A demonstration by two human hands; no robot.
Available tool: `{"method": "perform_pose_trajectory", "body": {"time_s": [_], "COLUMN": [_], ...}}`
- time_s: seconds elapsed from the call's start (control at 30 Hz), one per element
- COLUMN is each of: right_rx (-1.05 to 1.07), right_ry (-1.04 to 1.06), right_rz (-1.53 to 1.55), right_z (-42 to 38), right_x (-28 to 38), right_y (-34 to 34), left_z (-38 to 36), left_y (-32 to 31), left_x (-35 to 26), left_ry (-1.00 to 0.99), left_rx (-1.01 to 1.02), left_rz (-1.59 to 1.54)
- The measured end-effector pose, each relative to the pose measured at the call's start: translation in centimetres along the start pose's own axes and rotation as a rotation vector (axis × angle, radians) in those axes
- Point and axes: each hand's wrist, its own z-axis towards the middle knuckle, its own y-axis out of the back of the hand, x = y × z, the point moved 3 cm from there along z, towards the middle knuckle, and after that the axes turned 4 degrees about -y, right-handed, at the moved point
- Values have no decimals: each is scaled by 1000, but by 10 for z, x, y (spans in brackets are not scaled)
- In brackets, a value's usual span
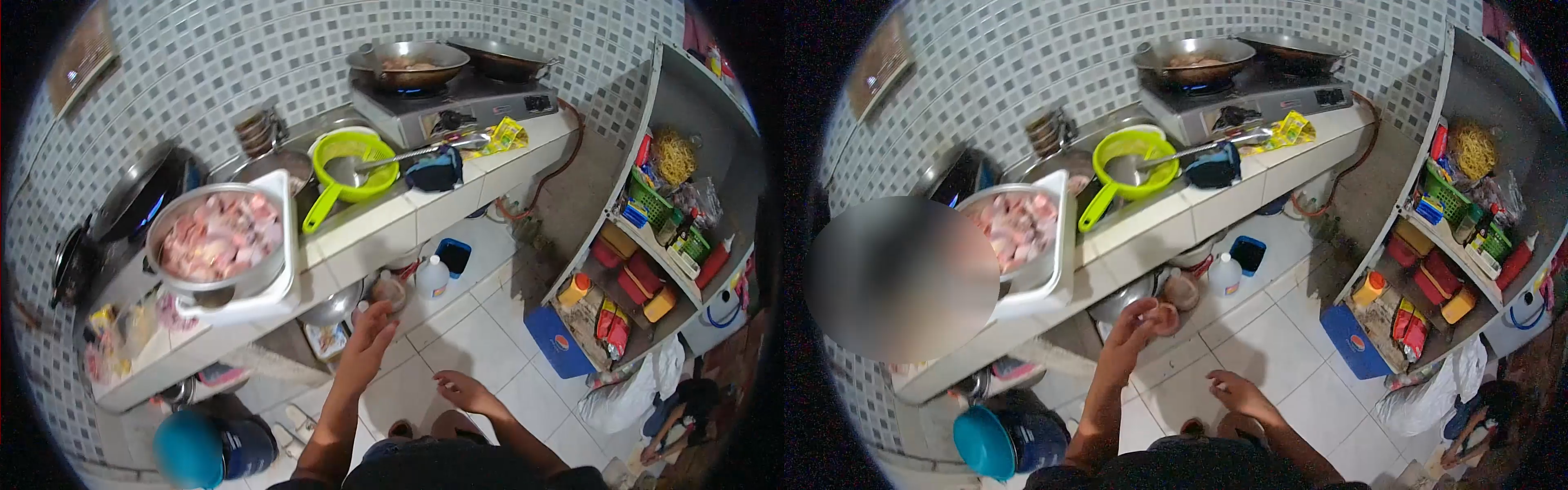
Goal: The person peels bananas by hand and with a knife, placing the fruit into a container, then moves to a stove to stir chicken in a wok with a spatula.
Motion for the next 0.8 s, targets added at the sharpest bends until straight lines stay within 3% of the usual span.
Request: {"method": "perform_pose_trajectory", "body": {"time_s": [0.07, 0.13, 0.17, 0.23, 0.33, 0.53, 0.67, 0.73, 0.77, 0.8], "right_rx": [-268, -344, -354, -354, -392, -404, -331, -344, -332, -372], "right_ry": [-4, -113, -203, -328, -306, 50, 258, 391, 395, 494], "right_rz": [205, 289, 298, 356, 342, 132, 114, 50, 56, -116], "right_z": [4, -1, -4, -2, 22, 113, 174, 206, 228, 246], "right_x": [-25, -49, -54, -63, -70, -6, 92, 136, 151, 166], "right_y": [38, 78, 100, 148, 221, 347, 382, 388, 388, 385], "left_z": [61, 119, 147, 203, 267, 323, 328, 330, 325, 318], "left_y": [-9, -36, -44, -64, -84, -97, -85, -71, -64, -58], "left_x": [9, -11, -9, -7, -2, 12, 9, 12, 9, 10], "left_ry": [-19, -328, -321, -676, -530, -380, -360, -433, -447, -436], "left_rx": [89, 188, 198, 65, -39, -205, -198, -133, -192, -192], "left_rz": [179, 432, 431, 867, 996, 1327, 1309, 1004, 877, 886]}}
